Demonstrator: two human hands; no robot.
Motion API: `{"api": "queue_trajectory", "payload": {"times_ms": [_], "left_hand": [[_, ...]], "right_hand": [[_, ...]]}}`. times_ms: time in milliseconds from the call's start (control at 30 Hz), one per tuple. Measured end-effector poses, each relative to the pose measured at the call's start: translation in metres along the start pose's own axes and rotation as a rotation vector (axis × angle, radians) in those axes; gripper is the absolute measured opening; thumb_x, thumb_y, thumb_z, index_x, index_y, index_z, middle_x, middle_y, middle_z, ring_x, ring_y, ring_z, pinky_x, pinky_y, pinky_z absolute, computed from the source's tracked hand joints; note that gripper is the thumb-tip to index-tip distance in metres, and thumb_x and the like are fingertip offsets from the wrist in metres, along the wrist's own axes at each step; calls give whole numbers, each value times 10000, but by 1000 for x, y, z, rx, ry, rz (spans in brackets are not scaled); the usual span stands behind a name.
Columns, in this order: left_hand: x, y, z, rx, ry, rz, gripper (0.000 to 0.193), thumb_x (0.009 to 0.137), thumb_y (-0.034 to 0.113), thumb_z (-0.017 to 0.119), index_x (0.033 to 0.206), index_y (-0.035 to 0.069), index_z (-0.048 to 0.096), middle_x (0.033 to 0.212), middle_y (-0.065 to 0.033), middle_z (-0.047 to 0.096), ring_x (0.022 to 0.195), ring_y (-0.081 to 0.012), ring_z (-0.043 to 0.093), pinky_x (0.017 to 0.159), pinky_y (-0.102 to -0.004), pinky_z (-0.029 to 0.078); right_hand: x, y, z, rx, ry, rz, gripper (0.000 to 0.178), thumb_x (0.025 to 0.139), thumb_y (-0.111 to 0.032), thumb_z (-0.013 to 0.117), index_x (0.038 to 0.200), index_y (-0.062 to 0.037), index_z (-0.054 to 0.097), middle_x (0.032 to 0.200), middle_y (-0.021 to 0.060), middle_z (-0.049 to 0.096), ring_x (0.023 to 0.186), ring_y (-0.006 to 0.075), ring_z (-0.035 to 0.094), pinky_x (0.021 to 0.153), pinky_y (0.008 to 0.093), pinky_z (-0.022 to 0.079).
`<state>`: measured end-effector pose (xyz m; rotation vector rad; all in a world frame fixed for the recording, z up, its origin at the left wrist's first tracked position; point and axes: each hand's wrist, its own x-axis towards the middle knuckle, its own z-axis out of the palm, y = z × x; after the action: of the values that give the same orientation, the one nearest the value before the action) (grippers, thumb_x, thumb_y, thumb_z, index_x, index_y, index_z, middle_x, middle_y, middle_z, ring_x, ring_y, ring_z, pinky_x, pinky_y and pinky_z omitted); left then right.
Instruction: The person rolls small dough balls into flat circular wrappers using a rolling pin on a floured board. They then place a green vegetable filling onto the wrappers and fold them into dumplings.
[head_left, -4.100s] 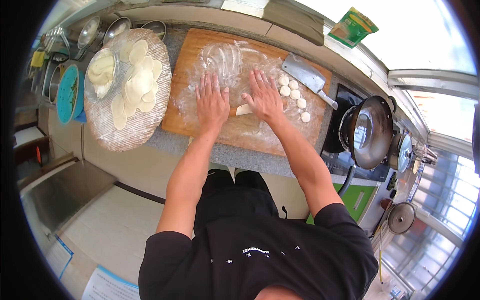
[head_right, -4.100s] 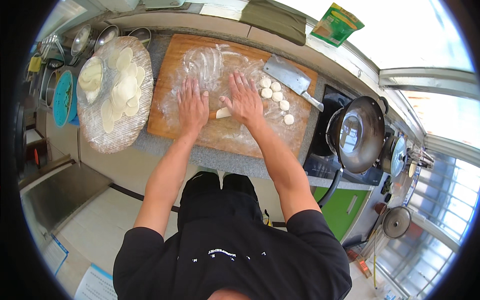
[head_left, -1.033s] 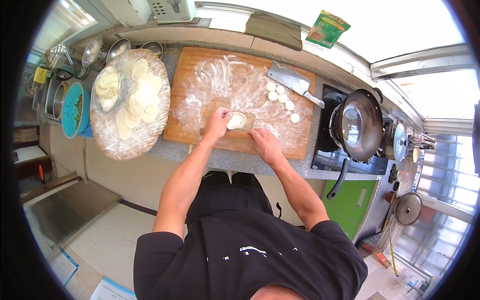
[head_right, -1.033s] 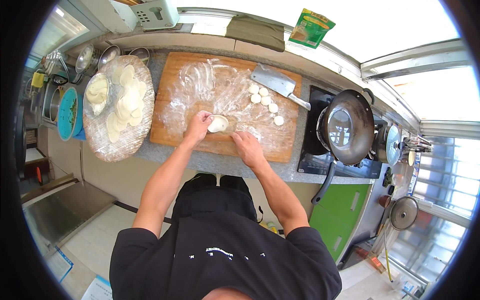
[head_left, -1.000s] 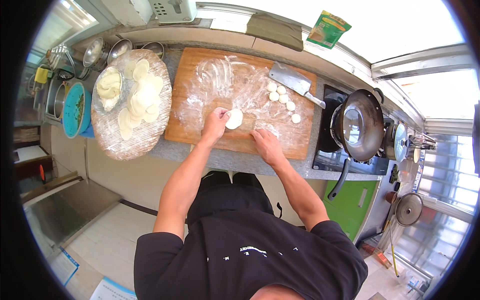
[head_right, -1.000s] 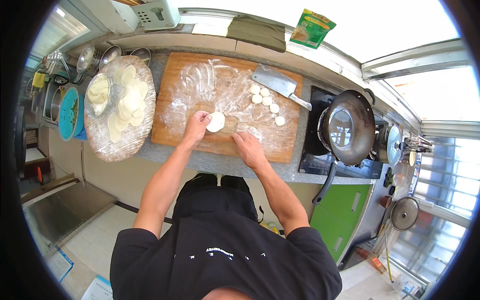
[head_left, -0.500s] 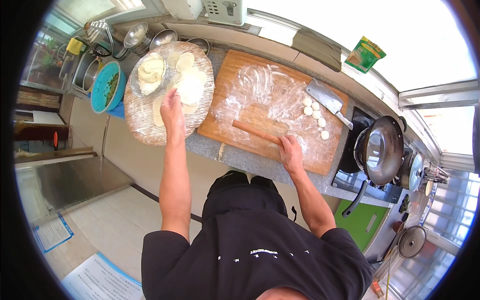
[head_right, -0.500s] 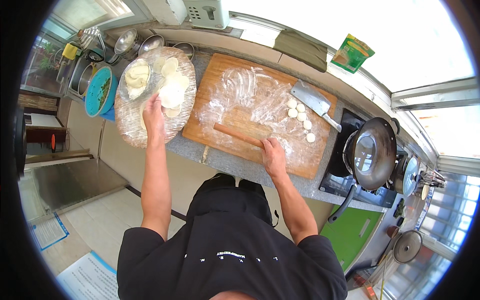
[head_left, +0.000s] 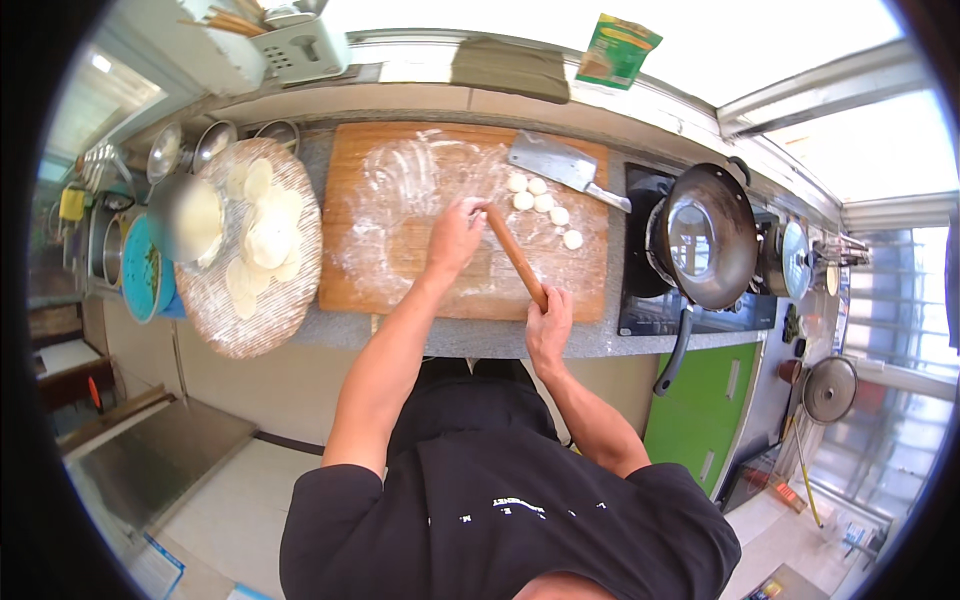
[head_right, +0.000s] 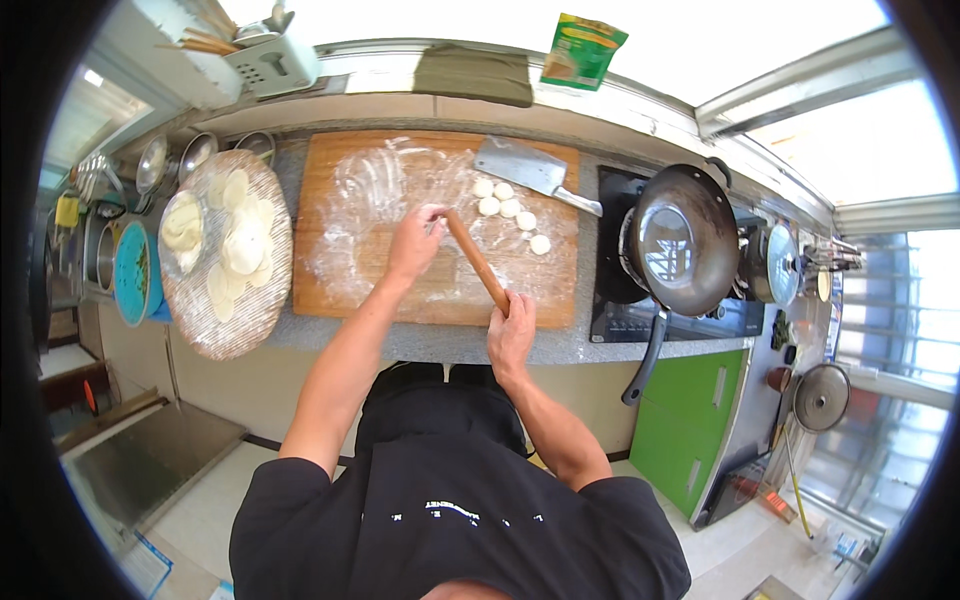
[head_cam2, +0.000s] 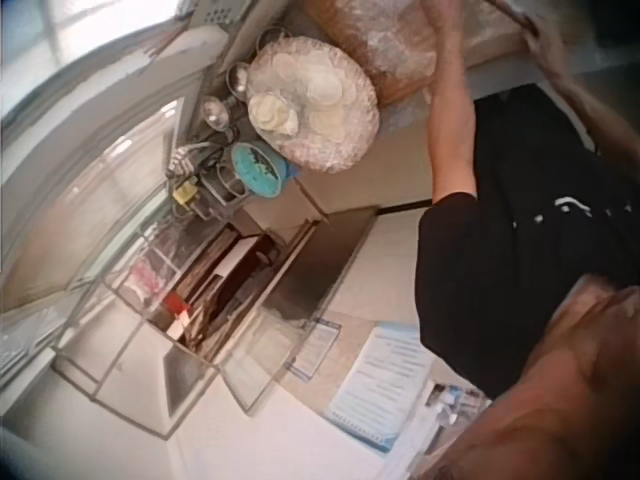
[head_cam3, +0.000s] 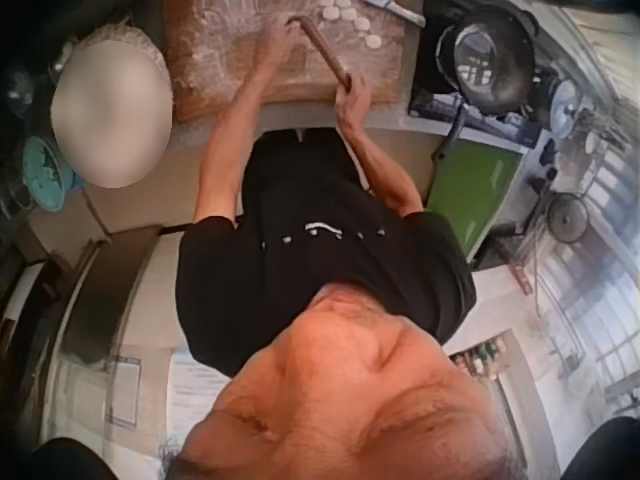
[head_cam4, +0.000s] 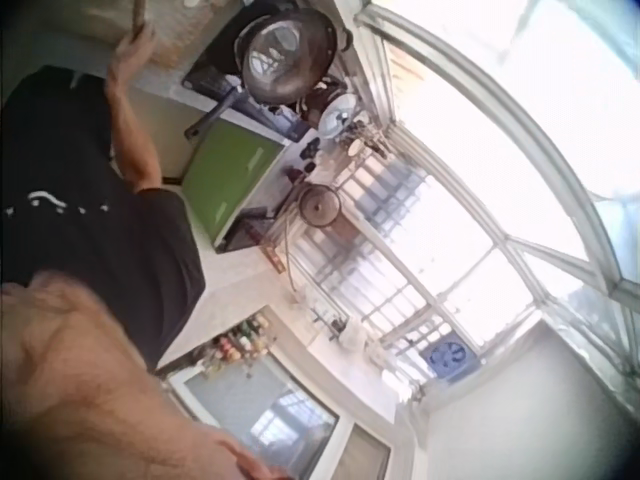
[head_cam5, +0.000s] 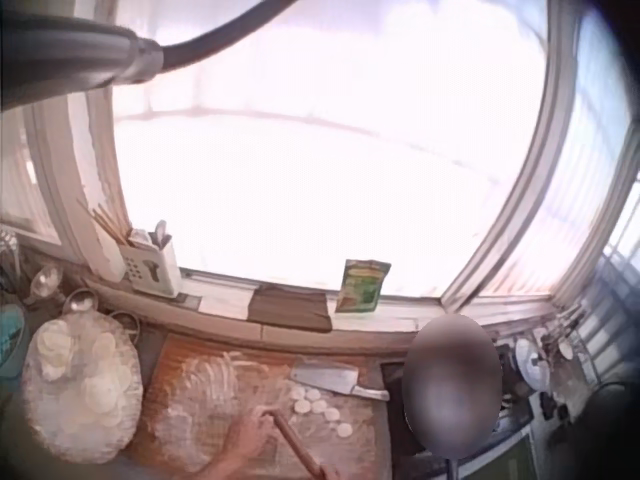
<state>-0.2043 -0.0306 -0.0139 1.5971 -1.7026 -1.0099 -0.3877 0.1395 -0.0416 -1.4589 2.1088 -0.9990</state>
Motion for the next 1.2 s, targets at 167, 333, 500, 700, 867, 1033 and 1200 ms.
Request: {"api": "queue_trajectory", "payload": {"times_ms": [167,333,500,700,867,1033,1200], "left_hand": [[21,-3,75,301,-51,370,381,1005,61,581,1374,63,677,1479,-120,641,1394,-331,569,1171,-457,474],[7,-13,72,471,-122,482,263,1031,121,573,1233,57,729,1329,-115,687,1290,-316,617,1097,-457,508],[-37,-27,18,579,-261,453,184,1033,176,606,1046,45,734,1102,-132,669,1112,-290,644,974,-458,534],[-29,-10,20,582,-69,223,457,1095,325,550,1445,39,619,1591,-150,511,1494,-310,464,1250,-456,389],[-14,-6,59,824,-197,145,747,1106,516,460,1690,78,300,1778,-125,237,1652,-274,191,1358,-481,152],[-13,1,50,798,-266,106,795,1100,560,423,1705,71,260,1786,-137,207,1658,-322,147,1361,-507,124],[-22,-51,28,-79,335,-9,609,1107,359,443,1615,24,423,1717,-215,306,1602,-411,263,1333,-522,213]], "right_hand": [[1,22,-24,10,122,129,367,842,51,722,1205,0,700,1144,153,642,1072,340,656,950,410,539],[6,40,-41,43,120,125,352,849,38,720,1199,6,707,1152,179,634,1060,359,654,937,432,543],[13,35,-40,40,44,53,354,830,44,726,1182,6,717,1120,163,648,1032,349,665,921,424,549],[17,23,-34,59,-5,43,353,831,48,713,1181,0,723,1112,159,655,1030,348,675,916,419,557],[26,27,-30,62,-11,15,353,837,42,711,1188,2,724,1134,155,657,1052,340,676,936,409,556],[32,15,-35,69,-77,30,349,848,45,713,1193,2,721,1144,153,655,1066,334,672,944,398,549],[64,-10,-23,81,-158,-75,352,857,36,726,1206,-7,721,1139,149,662,1051,340,674,924,417,548]]}}
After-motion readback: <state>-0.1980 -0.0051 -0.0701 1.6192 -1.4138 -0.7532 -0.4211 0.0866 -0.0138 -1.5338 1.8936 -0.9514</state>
